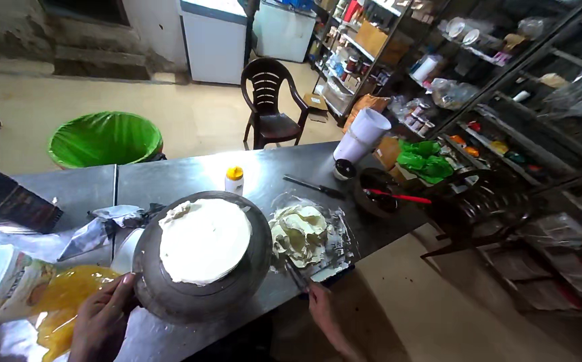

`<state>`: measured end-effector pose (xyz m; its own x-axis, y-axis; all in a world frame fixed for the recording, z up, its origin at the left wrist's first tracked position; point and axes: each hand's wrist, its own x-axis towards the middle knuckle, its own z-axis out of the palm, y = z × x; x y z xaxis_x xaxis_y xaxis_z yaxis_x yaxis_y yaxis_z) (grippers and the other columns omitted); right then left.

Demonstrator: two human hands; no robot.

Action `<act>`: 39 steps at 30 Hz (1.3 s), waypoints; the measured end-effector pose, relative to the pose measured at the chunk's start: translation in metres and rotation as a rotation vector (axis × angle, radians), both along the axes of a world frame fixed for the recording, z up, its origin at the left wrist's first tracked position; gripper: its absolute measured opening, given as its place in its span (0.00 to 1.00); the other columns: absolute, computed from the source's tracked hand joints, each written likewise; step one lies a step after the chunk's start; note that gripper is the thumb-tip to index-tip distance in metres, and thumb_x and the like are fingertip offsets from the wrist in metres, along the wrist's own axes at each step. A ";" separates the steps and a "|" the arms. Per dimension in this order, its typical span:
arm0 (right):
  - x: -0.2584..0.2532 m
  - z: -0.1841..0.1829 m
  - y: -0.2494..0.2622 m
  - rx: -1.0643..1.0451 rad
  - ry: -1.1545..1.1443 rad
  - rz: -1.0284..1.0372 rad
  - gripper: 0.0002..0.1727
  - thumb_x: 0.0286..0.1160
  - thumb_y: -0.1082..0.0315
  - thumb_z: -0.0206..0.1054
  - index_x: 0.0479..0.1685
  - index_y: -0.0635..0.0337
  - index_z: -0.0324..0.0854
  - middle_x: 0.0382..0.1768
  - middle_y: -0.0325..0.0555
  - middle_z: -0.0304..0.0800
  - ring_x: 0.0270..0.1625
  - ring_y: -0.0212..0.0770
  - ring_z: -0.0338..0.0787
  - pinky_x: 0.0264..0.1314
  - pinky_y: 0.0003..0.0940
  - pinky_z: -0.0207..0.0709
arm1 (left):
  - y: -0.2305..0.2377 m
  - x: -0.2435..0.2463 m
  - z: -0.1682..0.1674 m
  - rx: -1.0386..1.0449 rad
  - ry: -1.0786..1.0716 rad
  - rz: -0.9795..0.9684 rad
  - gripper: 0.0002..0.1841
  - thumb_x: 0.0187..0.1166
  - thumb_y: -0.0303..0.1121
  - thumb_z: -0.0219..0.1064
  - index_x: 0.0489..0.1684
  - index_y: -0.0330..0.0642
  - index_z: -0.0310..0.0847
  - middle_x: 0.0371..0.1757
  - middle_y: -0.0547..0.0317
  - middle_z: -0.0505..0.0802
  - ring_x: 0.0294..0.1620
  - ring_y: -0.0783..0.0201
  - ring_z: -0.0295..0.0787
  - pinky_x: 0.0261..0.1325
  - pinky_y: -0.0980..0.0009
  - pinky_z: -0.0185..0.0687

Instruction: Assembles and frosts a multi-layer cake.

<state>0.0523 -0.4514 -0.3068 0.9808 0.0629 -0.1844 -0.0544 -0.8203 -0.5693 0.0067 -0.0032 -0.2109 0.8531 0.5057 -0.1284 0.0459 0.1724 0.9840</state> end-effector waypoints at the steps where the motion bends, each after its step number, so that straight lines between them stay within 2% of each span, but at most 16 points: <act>1: 0.000 0.003 0.008 0.125 0.114 -0.058 0.22 0.85 0.70 0.55 0.74 0.55 0.83 0.50 0.46 0.96 0.45 0.42 0.94 0.56 0.44 0.87 | 0.000 -0.001 -0.001 0.005 -0.003 0.000 0.14 0.90 0.33 0.53 0.41 0.38 0.85 0.31 0.62 0.93 0.31 0.68 0.92 0.40 0.68 0.93; 3: -0.001 0.009 0.021 0.462 0.352 -0.144 0.23 0.92 0.65 0.51 0.82 0.55 0.74 0.45 0.44 0.95 0.24 0.37 0.88 0.28 0.35 0.85 | 0.000 -0.002 -0.002 0.018 -0.009 -0.006 0.14 0.90 0.33 0.53 0.40 0.39 0.85 0.30 0.62 0.93 0.31 0.68 0.92 0.40 0.67 0.93; 5: -0.003 0.013 0.029 0.748 0.414 -0.215 0.25 0.92 0.65 0.50 0.86 0.54 0.70 0.45 0.49 0.95 0.19 0.38 0.84 0.20 0.34 0.80 | 0.000 -0.005 -0.002 0.018 -0.008 -0.020 0.14 0.91 0.33 0.53 0.40 0.39 0.84 0.30 0.62 0.93 0.31 0.67 0.92 0.40 0.66 0.93; 7: -0.004 0.021 0.029 0.782 0.328 -0.273 0.24 0.92 0.66 0.51 0.85 0.57 0.70 0.46 0.49 0.95 0.18 0.38 0.84 0.18 0.34 0.80 | -0.001 -0.008 0.000 0.021 -0.006 -0.039 0.14 0.91 0.33 0.52 0.38 0.41 0.84 0.29 0.64 0.93 0.30 0.68 0.91 0.39 0.67 0.93; 13: -0.013 0.082 -0.041 0.519 0.005 -0.191 0.24 0.87 0.70 0.54 0.80 0.57 0.76 0.48 0.44 0.96 0.23 0.37 0.87 0.22 0.35 0.82 | -0.002 -0.012 -0.001 0.000 0.004 -0.052 0.15 0.92 0.34 0.51 0.40 0.41 0.84 0.31 0.63 0.94 0.32 0.66 0.93 0.41 0.63 0.94; 14: -0.014 0.095 -0.054 0.431 -0.072 -0.179 0.23 0.87 0.70 0.55 0.79 0.57 0.78 0.49 0.44 0.96 0.27 0.36 0.89 0.27 0.35 0.84 | -0.003 -0.012 -0.002 -0.004 -0.002 -0.047 0.15 0.93 0.34 0.51 0.41 0.41 0.84 0.31 0.63 0.94 0.32 0.66 0.93 0.42 0.63 0.94; 17: -0.015 0.120 -0.073 0.086 -0.430 -0.178 0.21 0.82 0.70 0.61 0.71 0.52 0.87 0.55 0.47 0.94 0.50 0.39 0.93 0.54 0.38 0.89 | -0.003 -0.012 -0.007 -0.032 -0.023 -0.026 0.14 0.92 0.34 0.52 0.41 0.40 0.85 0.32 0.62 0.94 0.33 0.66 0.94 0.43 0.64 0.94; 20: -0.015 0.090 -0.076 -0.153 -0.668 -0.090 0.23 0.77 0.71 0.64 0.69 0.45 0.89 0.59 0.53 0.91 0.56 0.50 0.92 0.57 0.48 0.88 | -0.003 -0.013 -0.008 -0.042 -0.031 -0.029 0.14 0.91 0.33 0.53 0.41 0.40 0.85 0.32 0.61 0.94 0.33 0.65 0.94 0.42 0.64 0.94; 23: -0.025 0.027 -0.094 -0.301 -0.461 0.067 0.27 0.77 0.71 0.65 0.72 0.31 0.86 0.61 0.50 0.91 0.57 0.54 0.92 0.56 0.56 0.87 | -0.003 -0.014 -0.007 -0.035 -0.025 -0.046 0.14 0.91 0.32 0.52 0.40 0.41 0.85 0.31 0.63 0.94 0.31 0.67 0.93 0.41 0.65 0.94; 25: -0.033 0.022 -0.104 -0.284 -0.415 0.088 0.26 0.77 0.70 0.66 0.71 0.30 0.86 0.59 0.48 0.92 0.55 0.53 0.93 0.55 0.56 0.87 | -0.001 -0.014 -0.006 -0.015 -0.025 -0.072 0.14 0.91 0.33 0.52 0.40 0.42 0.85 0.31 0.63 0.94 0.30 0.67 0.92 0.39 0.66 0.93; 28: -0.054 0.043 -0.103 -0.014 -0.367 -0.034 0.25 0.78 0.76 0.61 0.73 0.49 0.85 0.59 0.51 0.92 0.56 0.48 0.93 0.60 0.50 0.88 | 0.000 -0.016 -0.005 -0.010 -0.026 -0.081 0.14 0.91 0.33 0.52 0.41 0.41 0.84 0.32 0.63 0.94 0.31 0.66 0.92 0.39 0.65 0.93; 29: -0.060 0.044 -0.097 0.095 -0.345 -0.114 0.25 0.79 0.78 0.58 0.75 0.57 0.82 0.58 0.52 0.93 0.52 0.44 0.94 0.58 0.44 0.88 | -0.001 -0.014 -0.004 -0.013 -0.029 -0.077 0.14 0.91 0.33 0.51 0.41 0.42 0.84 0.32 0.63 0.94 0.32 0.67 0.93 0.40 0.65 0.93; 31: -0.076 0.035 -0.077 0.236 -0.287 -0.248 0.27 0.80 0.79 0.55 0.80 0.65 0.76 0.53 0.54 0.94 0.37 0.40 0.92 0.41 0.37 0.88 | -0.001 -0.012 -0.004 -0.013 -0.027 -0.079 0.14 0.92 0.33 0.50 0.41 0.42 0.83 0.33 0.63 0.94 0.34 0.66 0.94 0.43 0.65 0.94; 33: -0.094 0.018 -0.053 0.257 -0.214 -0.279 0.29 0.80 0.79 0.54 0.84 0.68 0.69 0.54 0.57 0.93 0.34 0.42 0.91 0.41 0.41 0.88 | 0.001 -0.012 -0.003 -0.019 -0.022 -0.080 0.14 0.92 0.32 0.51 0.40 0.42 0.84 0.33 0.63 0.95 0.33 0.66 0.94 0.42 0.64 0.94; 36: -0.107 -0.013 -0.018 0.190 -0.242 -0.287 0.30 0.77 0.80 0.54 0.83 0.68 0.71 0.53 0.59 0.93 0.39 0.48 0.93 0.49 0.47 0.88 | 0.004 -0.011 -0.003 -0.037 -0.023 -0.112 0.14 0.91 0.32 0.50 0.41 0.42 0.84 0.33 0.63 0.95 0.33 0.65 0.94 0.41 0.64 0.94; 39: -0.099 -0.025 0.013 0.175 -0.282 -0.312 0.31 0.74 0.81 0.56 0.82 0.68 0.72 0.52 0.58 0.94 0.44 0.51 0.94 0.53 0.50 0.88 | 0.007 -0.012 -0.004 -0.037 -0.021 -0.138 0.15 0.92 0.33 0.50 0.42 0.43 0.84 0.33 0.62 0.95 0.33 0.65 0.94 0.41 0.64 0.94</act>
<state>-0.0465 -0.4387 -0.3322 0.9682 -0.2375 0.0794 -0.1071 -0.6793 -0.7260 -0.0053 0.0040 -0.2146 0.9168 0.3790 -0.1259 0.0506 0.2024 0.9780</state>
